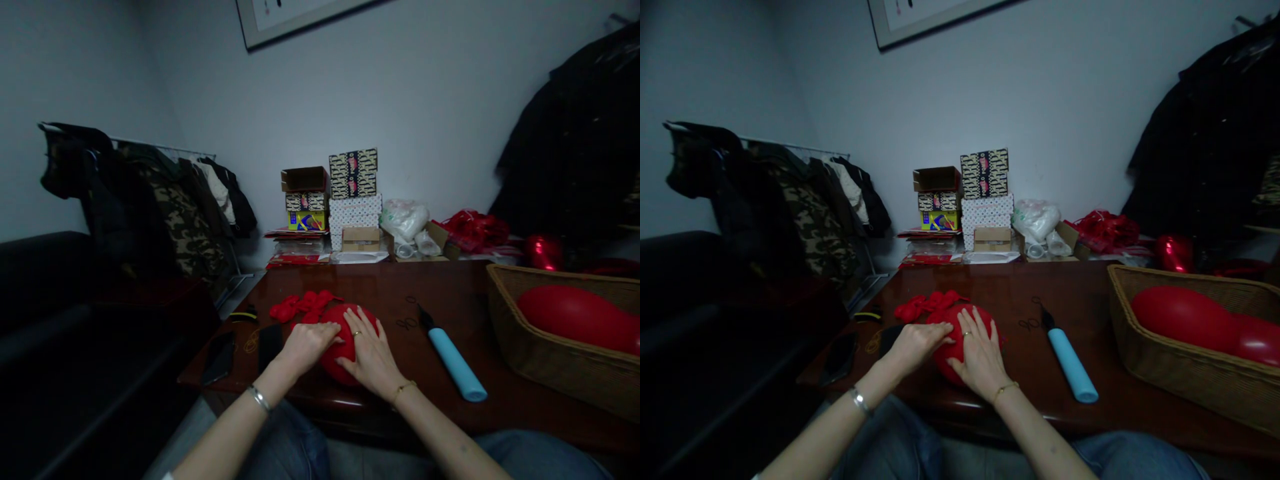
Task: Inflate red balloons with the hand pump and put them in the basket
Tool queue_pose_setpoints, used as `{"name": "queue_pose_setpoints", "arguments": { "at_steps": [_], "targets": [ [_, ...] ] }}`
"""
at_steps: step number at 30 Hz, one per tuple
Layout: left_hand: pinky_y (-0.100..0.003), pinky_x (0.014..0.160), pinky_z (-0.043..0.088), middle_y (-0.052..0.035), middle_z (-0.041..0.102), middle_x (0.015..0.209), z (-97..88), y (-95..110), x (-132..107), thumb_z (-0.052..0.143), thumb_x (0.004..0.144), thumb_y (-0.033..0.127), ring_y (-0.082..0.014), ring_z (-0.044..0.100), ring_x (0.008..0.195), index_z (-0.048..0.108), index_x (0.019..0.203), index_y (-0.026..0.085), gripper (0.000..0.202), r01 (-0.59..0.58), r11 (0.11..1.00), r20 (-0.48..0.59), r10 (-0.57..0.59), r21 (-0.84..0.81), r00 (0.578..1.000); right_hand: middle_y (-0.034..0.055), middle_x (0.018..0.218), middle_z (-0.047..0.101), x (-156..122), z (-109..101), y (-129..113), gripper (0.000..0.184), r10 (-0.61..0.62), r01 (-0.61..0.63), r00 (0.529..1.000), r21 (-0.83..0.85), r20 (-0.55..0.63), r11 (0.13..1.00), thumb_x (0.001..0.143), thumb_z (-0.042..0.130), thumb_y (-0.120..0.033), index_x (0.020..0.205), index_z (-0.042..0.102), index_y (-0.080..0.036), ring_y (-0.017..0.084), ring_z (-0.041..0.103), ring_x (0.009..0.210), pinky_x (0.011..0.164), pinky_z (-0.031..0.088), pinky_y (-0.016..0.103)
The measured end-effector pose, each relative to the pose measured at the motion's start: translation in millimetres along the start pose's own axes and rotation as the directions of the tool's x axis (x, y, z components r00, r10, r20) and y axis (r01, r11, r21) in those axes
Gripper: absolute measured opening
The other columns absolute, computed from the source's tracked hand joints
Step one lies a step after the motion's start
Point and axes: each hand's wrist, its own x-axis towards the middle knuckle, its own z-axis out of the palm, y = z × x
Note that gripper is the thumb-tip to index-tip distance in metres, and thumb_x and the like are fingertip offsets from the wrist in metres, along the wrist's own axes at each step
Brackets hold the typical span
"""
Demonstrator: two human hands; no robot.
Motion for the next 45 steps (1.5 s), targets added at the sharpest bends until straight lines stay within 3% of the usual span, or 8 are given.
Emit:
{"name": "queue_pose_setpoints", "arguments": {
  "at_steps": [8,15,22,27,35,38,41,45],
  "targets": [
    [-0.025,0.069,0.053,-0.0056,0.070,0.085,-4.5,0.4,6.1,0.047,0.089,0.027,-0.0151,0.067,0.076,0.059,0.096,0.014,0.019,-0.054,0.999,0.036,0.053,0.002,0.998,0.0071,0.149,0.019,0.9,-8.2,-1.2,0.080,0.004,-0.003,0.998,-0.012,0.069,1.000,0.068,0.056,-0.034,0.140,0.024,-0.018,0.021,0.001,0.138,0.109,0.002,0.050],
    [-0.026,0.080,0.052,-0.0088,0.069,0.097,-6.8,-1.2,5.6,0.045,0.090,0.023,-0.0151,0.066,0.090,0.057,0.103,0.013,0.021,-0.104,0.995,0.000,0.104,-0.006,0.995,0.0080,0.151,0.009,2.2,-17.0,0.0,0.085,0.012,-0.014,0.992,0.016,0.122,1.000,0.065,0.060,-0.037,0.140,0.024,-0.024,0.023,-0.001,0.138,0.108,0.005,0.051],
    [-0.027,0.075,0.052,-0.0085,0.069,0.095,-4.6,-0.3,1.5,0.044,0.090,0.020,-0.0155,0.066,0.085,0.057,0.105,0.012,0.022,-0.104,0.994,-0.036,0.105,0.033,0.994,0.0093,0.150,0.015,4.2,0.1,-5.8,0.082,0.117,-0.117,0.993,0.027,-0.018,0.993,0.066,0.057,-0.062,0.135,0.035,-0.025,0.029,0.008,0.137,0.106,0.011,0.056],
    [-0.024,0.065,0.050,-0.0044,0.067,0.076,-13.9,0.7,3.1,0.043,0.090,0.021,-0.0143,0.064,0.070,0.058,0.102,0.015,0.020,-0.070,0.995,0.072,0.064,0.070,0.995,0.0092,0.144,0.031,5.1,6.9,-7.3,0.068,0.104,-0.105,0.991,0.002,-0.082,0.995,0.070,0.058,-0.053,0.131,0.041,-0.026,0.027,0.018,0.135,0.106,0.016,0.053],
    [-0.025,0.063,0.050,-0.0038,0.062,0.075,-26.3,0.6,2.1,0.042,0.090,0.019,-0.0150,0.060,0.070,0.057,0.093,0.016,0.016,-0.067,0.988,0.113,0.051,0.142,0.992,0.0088,0.144,0.031,4.4,2.0,-9.1,0.066,0.031,-0.034,0.996,-0.032,-0.082,0.999,0.070,0.060,-0.040,0.131,0.040,-0.026,0.027,0.015,0.136,0.107,0.010,0.054],
    [-0.027,0.076,0.051,-0.0077,0.065,0.094,-20.0,0.5,0.2,0.039,0.091,0.019,-0.0164,0.060,0.094,0.056,0.095,0.015,0.018,-0.090,0.989,0.067,0.083,0.115,0.994,0.0071,0.145,0.030,5.3,-0.4,-7.3,0.072,0.000,0.000,1.000,0.006,-0.017,1.000,0.069,0.059,-0.037,0.135,0.034,-0.025,0.025,0.011,0.137,0.108,0.007,0.053],
    [-0.033,0.095,0.045,-0.0113,0.055,0.125,-7.7,2.0,-0.9,0.034,0.093,0.019,-0.0192,0.043,0.124,0.057,0.092,0.013,0.024,-0.106,0.991,-0.001,0.107,0.077,0.994,0.0086,0.148,0.022,7.0,-1.2,-4.9,0.089,0.015,-0.019,0.999,0.100,0.050,0.995,0.068,0.058,-0.037,0.143,0.014,-0.019,0.022,0.007,0.138,0.109,0.007,0.051],
    [-0.036,0.101,0.041,-0.0139,0.051,0.130,12.2,3.2,-2.5,0.029,0.094,0.021,-0.0173,0.043,0.124,0.058,0.094,0.012,0.030,-0.060,0.998,-0.012,0.060,-0.007,0.998,0.0126,0.150,0.009,7.7,-3.2,-3.2,0.107,0.019,-0.033,0.998,0.226,0.062,0.974,0.068,0.059,-0.035,0.140,-0.017,-0.015,0.020,0.009,0.138,0.110,0.008,0.049]
  ]
}}
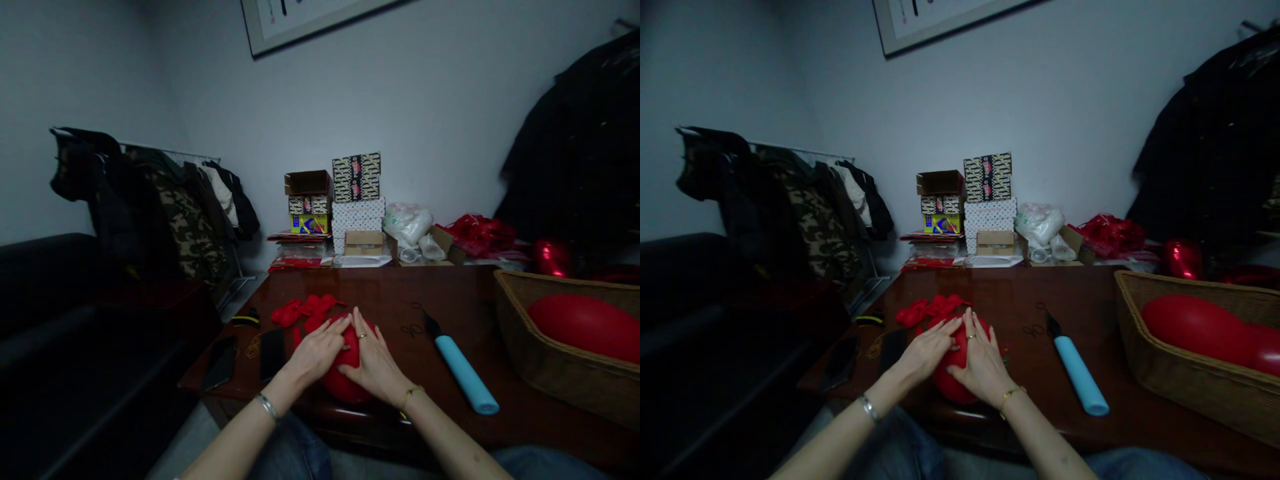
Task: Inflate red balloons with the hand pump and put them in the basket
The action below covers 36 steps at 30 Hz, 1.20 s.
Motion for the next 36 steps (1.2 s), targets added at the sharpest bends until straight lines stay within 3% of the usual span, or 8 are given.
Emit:
{"name": "queue_pose_setpoints", "arguments": {
  "at_steps": [4,7,10,12,14,18,24,36],
  "targets": [
    [-0.034,0.096,0.046,-0.0163,0.057,0.123,12.7,-2.0,-1.2,0.034,0.093,0.021,-0.0171,0.053,0.115,0.053,0.112,0.009,0.029,0.080,0.995,0.026,-0.079,-0.065,0.997,0.0129,0.151,0.007,-4.6,-9.4,7.3,0.106,-0.077,0.073,0.996,0.082,0.048,0.994,0.067,0.061,-0.043,0.142,-0.010,-0.018,0.023,0.007,0.138,0.109,0.008,0.051],
    [-0.033,0.095,0.047,-0.0175,0.058,0.121,15.2,-3.7,-2.0,0.037,0.092,0.019,-0.0177,0.054,0.113,0.049,0.118,0.008,0.031,0.112,0.991,0.033,-0.109,-0.072,0.993,0.0100,0.149,0.018,-8.2,-19.5,32.7,0.084,-0.088,0.091,0.996,0.143,-0.021,0.986,0.078,0.051,-0.048,0.144,0.007,-0.020,0.021,0.012,0.137,0.110,0.015,0.047],
    [-0.033,0.094,0.047,-0.0164,0.058,0.121,14.9,-3.5,-2.8,0.040,0.091,0.019,-0.0181,0.054,0.113,0.047,0.121,0.010,0.032,0.129,0.988,0.025,-0.128,-0.090,0.992,0.0101,0.139,0.040,-10.2,-25.1,77.0,0.053,0.125,-0.096,0.941,0.105,-0.313,0.990,0.087,0.036,-0.042,0.136,0.035,-0.020,0.019,0.036,0.128,0.104,0.030,0.041],
    [-0.033,0.095,0.047,-0.0158,0.057,0.122,13.2,-2.5,-2.6,0.040,0.091,0.018,-0.0182,0.054,0.113,0.046,0.122,0.011,0.033,0.131,0.986,0.020,-0.130,-0.102,0.991,0.0118,0.125,0.055,-12.2,-23.7,108.4,0.046,0.235,-0.243,0.899,0.027,-0.369,0.970,0.088,0.033,-0.039,0.124,0.049,-0.016,0.021,0.050,0.116,0.099,0.037,0.039],
    [-0.033,0.095,0.047,-0.0157,0.058,0.121,10.4,-2.1,-1.7,0.039,0.091,0.018,-0.0180,0.054,0.113,0.045,0.123,0.011,0.033,0.136,0.985,0.023,-0.135,-0.103,0.991,0.0127,0.114,0.061,-15.6,-17.9,133.9,0.042,0.265,-0.289,0.896,-0.013,-0.357,0.957,0.086,0.035,-0.035,0.116,0.056,-0.013,0.023,0.055,0.108,0.095,0.039,0.040],
    [-0.032,0.094,0.047,-0.0155,0.059,0.120,6.0,-7.3,-2.8,0.037,0.092,0.018,-0.0172,0.056,0.110,0.046,0.122,0.010,0.032,0.162,0.983,0.039,-0.159,-0.089,0.986,0.0114,0.111,0.063,-22.7,2.1,159.0,0.036,0.261,-0.300,0.922,-0.103,-0.285,0.948,0.083,0.041,-0.028,0.110,0.060,-0.012,0.022,0.056,0.104,0.094,0.041,0.037],
    [-0.034,0.094,0.047,-0.0144,0.060,0.120,5.6,-20.9,-13.1,0.037,0.092,0.019,-0.0180,0.058,0.109,0.048,0.120,0.012,0.031,0.192,0.979,0.052,-0.188,-0.074,0.981,0.0091,0.117,0.060,-18.0,26.5,167.8,0.034,0.217,-0.253,0.959,-0.200,-0.184,0.947,0.083,0.044,-0.025,0.110,0.060,-0.014,0.021,0.049,0.114,0.099,0.036,0.034],
    [-0.032,0.092,0.048,-0.0134,0.059,0.121,6.4,-19.3,-16.9,0.037,0.093,0.023,-0.0175,0.058,0.108,0.050,0.116,0.012,0.029,0.211,0.976,0.048,-0.208,-0.054,0.977,0.0056,0.126,0.055,6.0,52.1,185.9,0.033,0.250,-0.288,0.955,-0.297,-0.158,0.911,0.087,0.040,-0.031,0.108,0.063,-0.021,0.023,0.034,0.126,0.100,0.029,0.041]
  ]
}}
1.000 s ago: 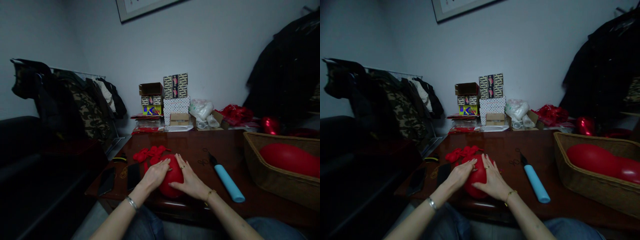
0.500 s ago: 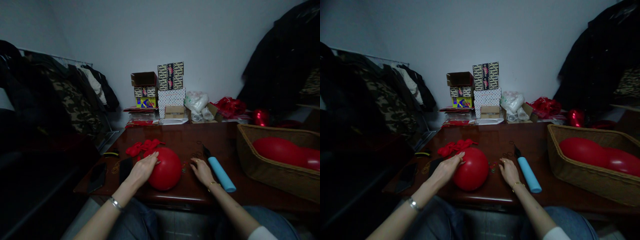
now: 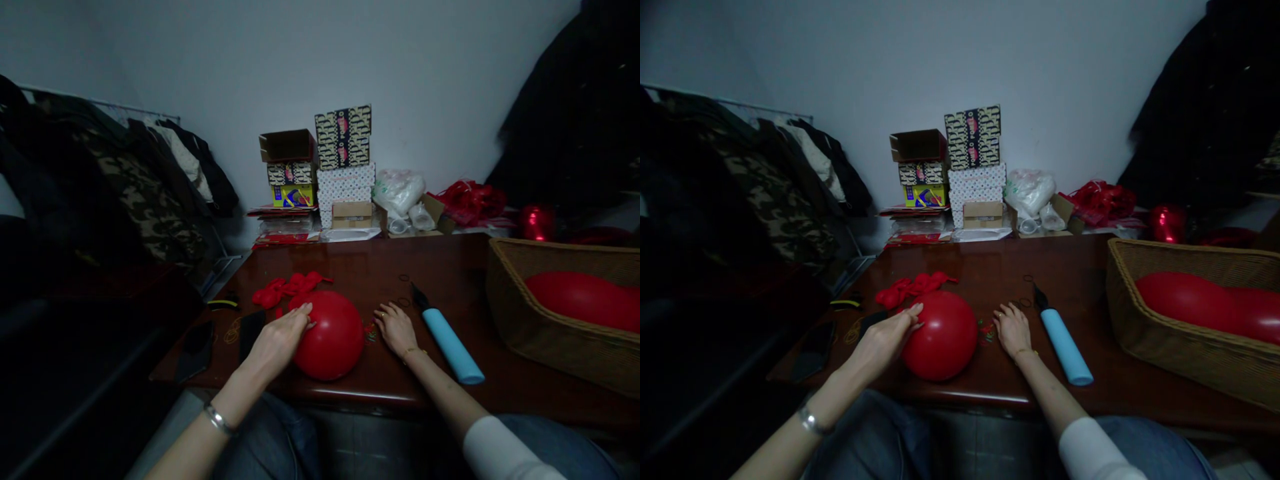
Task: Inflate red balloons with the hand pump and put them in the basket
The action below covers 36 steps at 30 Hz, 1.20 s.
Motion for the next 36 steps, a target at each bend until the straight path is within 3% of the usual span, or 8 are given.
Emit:
{"name": "queue_pose_setpoints", "arguments": {
  "at_steps": [9,16,23,27,32,36],
  "targets": [
    [-0.031,0.092,0.049,-0.0113,0.059,0.121,1.7,-0.4,-3.1,0.039,0.092,0.022,-0.0170,0.059,0.107,0.050,0.115,0.012,0.027,0.017,0.999,-0.022,-0.018,-0.033,1.000,0.0041,0.125,0.056,1.5,8.2,1.4,0.030,-0.036,0.036,0.999,0.038,-0.004,0.999,0.086,0.041,-0.028,0.095,0.069,-0.023,0.023,0.036,0.125,0.101,0.027,0.042],
    [-0.030,0.091,0.049,-0.0115,0.060,0.120,2.6,2.3,-0.5,0.040,0.092,0.022,-0.0166,0.059,0.106,0.050,0.116,0.012,0.028,0.033,0.998,-0.017,-0.034,-0.046,0.999,0.0049,0.120,0.060,3.4,9.7,4.3,0.028,-0.033,0.042,0.998,0.153,-0.058,0.987,0.084,0.043,-0.024,0.083,0.070,-0.021,0.024,0.041,0.121,0.096,0.034,0.041],
    [-0.030,0.090,0.050,-0.0119,0.061,0.119,2.5,5.6,2.6,0.040,0.092,0.022,-0.0164,0.061,0.104,0.049,0.113,0.013,0.025,0.067,0.996,0.004,-0.067,-0.067,0.998,0.0091,0.110,0.064,7.0,-10.0,-4.5,0.024,0.012,0.053,0.984,0.351,-0.179,0.935,0.081,0.045,-0.027,0.078,0.068,-0.021,0.025,0.048,0.114,0.092,0.039,0.045],
    [-0.029,0.088,0.051,-0.0119,0.061,0.118,2.0,7.2,5.1,0.039,0.092,0.022,-0.0171,0.060,0.104,0.049,0.113,0.014,0.024,0.082,0.992,0.009,-0.081,-0.097,0.997,0.0102,0.107,0.065,15.2,-38.9,-31.5,0.025,0.030,0.100,0.968,0.493,-0.248,0.864,0.083,0.046,-0.032,0.084,0.067,-0.020,0.023,0.055,0.104,0.093,0.040,0.045],
    [-0.031,0.085,0.052,-0.0135,0.062,0.115,2.0,12.6,9.7,0.039,0.092,0.023,-0.0187,0.061,0.103,0.048,0.113,0.014,0.025,0.110,0.990,0.009,-0.109,-0.091,0.994,0.0056,0.104,0.067,12.7,-76.3,-89.8,0.028,-0.013,0.186,0.967,0.667,-0.255,0.721,0.086,0.044,-0.039,0.093,0.066,-0.022,0.018,0.060,0.097,0.089,0.046,0.037],
    [-0.031,0.083,0.053,-0.0135,0.063,0.113,2.2,17.5,12.3,0.037,0.093,0.024,-0.0186,0.063,0.100,0.048,0.110,0.015,0.023,0.137,0.985,0.027,-0.135,-0.105,0.990,0.0049,0.103,0.067,-0.3,-90.1,-123.4,0.026,-0.063,0.235,0.965,0.735,-0.254,0.636,0.085,0.047,-0.039,0.090,0.067,-0.023,0.018,0.060,0.097,0.090,0.045,0.037]
  ]
}}
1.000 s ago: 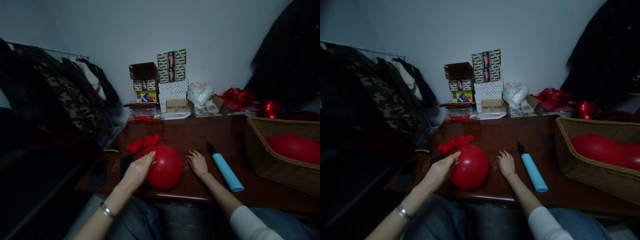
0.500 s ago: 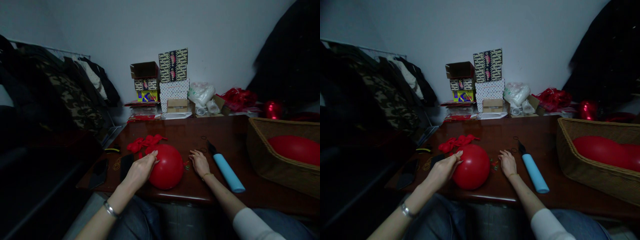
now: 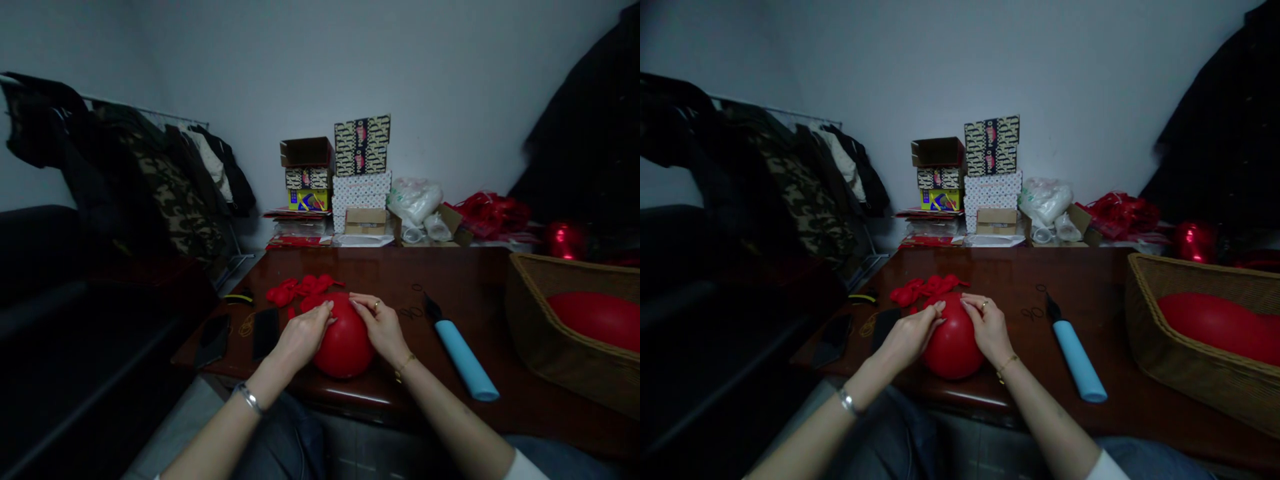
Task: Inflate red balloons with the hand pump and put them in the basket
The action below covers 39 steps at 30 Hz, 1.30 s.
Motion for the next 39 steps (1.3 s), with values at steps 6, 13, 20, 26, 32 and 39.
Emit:
{"name": "queue_pose_setpoints", "arguments": {
  "at_steps": [6,13,20,26,32,39],
  "targets": [
    [-0.031,0.079,0.053,-0.0138,0.066,0.103,-1.6,8.7,1.6,0.032,0.094,0.023,-0.0192,0.064,0.096,0.045,0.111,0.014,0.023,0.058,0.998,0.024,-0.058,-0.011,0.998,0.0055,0.101,0.067,-11.7,8.0,-10.5,0.023,-0.015,0.015,1.000,0.035,-0.002,0.999,0.084,0.050,-0.039,0.089,0.067,-0.024,0.019,0.059,0.098,0.094,0.043,0.041],
    [-0.029,0.075,0.053,-0.0124,0.065,0.103,-2.6,18.1,3.5,0.030,0.094,0.028,-0.0191,0.064,0.095,0.044,0.104,0.016,0.020,0.116,0.992,0.031,-0.114,-0.043,0.993,0.0062,0.103,0.066,-18.5,10.3,-9.7,0.023,-0.043,0.044,0.999,0.014,-0.010,0.999,0.084,0.051,-0.040,0.090,0.068,-0.025,0.020,0.056,0.102,0.095,0.041,0.045],
    [-0.028,0.072,0.053,-0.0108,0.065,0.101,-3.9,22.8,3.8,0.028,0.095,0.030,-0.0187,0.064,0.094,0.044,0.104,0.017,0.022,0.155,0.988,0.036,-0.154,-0.023,0.987,0.0051,0.107,0.065,-25.4,17.2,-10.0,0.022,-0.119,0.117,0.992,-0.054,-0.035,0.992,0.086,0.048,-0.035,0.094,0.067,-0.026,0.019,0.054,0.106,0.096,0.041,0.044],
    [-0.029,0.075,0.053,-0.0108,0.064,0.104,-1.8,26.1,2.9,0.028,0.094,0.025,-0.0179,0.063,0.096,0.044,0.108,0.017,0.023,0.139,0.990,0.035,-0.138,-0.016,0.990,0.0045,0.107,0.066,-29.9,18.7,-13.2,0.022,-0.188,0.181,0.981,-0.118,-0.051,0.976,0.087,0.047,-0.032,0.097,0.066,-0.027,0.019,0.056,0.105,0.097,0.039,0.045],
    [-0.030,0.081,0.052,-0.0093,0.063,0.111,-0.6,27.3,2.0,0.032,0.092,0.018,-0.0167,0.061,0.100,0.044,0.116,0.019,0.027,0.126,0.990,0.022,-0.125,-0.070,0.992,0.0037,0.107,0.066,-32.5,17.2,-15.2,0.022,-0.272,0.254,0.960,-0.190,-0.069,0.948,0.086,0.047,-0.025,0.098,0.065,-0.027,0.018,0.057,0.103,0.097,0.039,0.044],
    [-0.030,0.076,0.053,-0.0077,0.064,0.106,-4.4,29.6,4.2,0.035,0.091,0.017,-0.0179,0.063,0.094,0.046,0.114,0.021,0.026,0.156,0.986,0.057,-0.153,-0.059,0.987,0.0039,0.112,0.064,-32.7,12.0,-12.2,0.022,-0.302,0.273,0.951,-0.281,-0.065,0.920,0.086,0.045,-0.023,0.097,0.063,-0.026,0.019,0.054,0.106,0.097,0.037,0.044]
  ]
}}
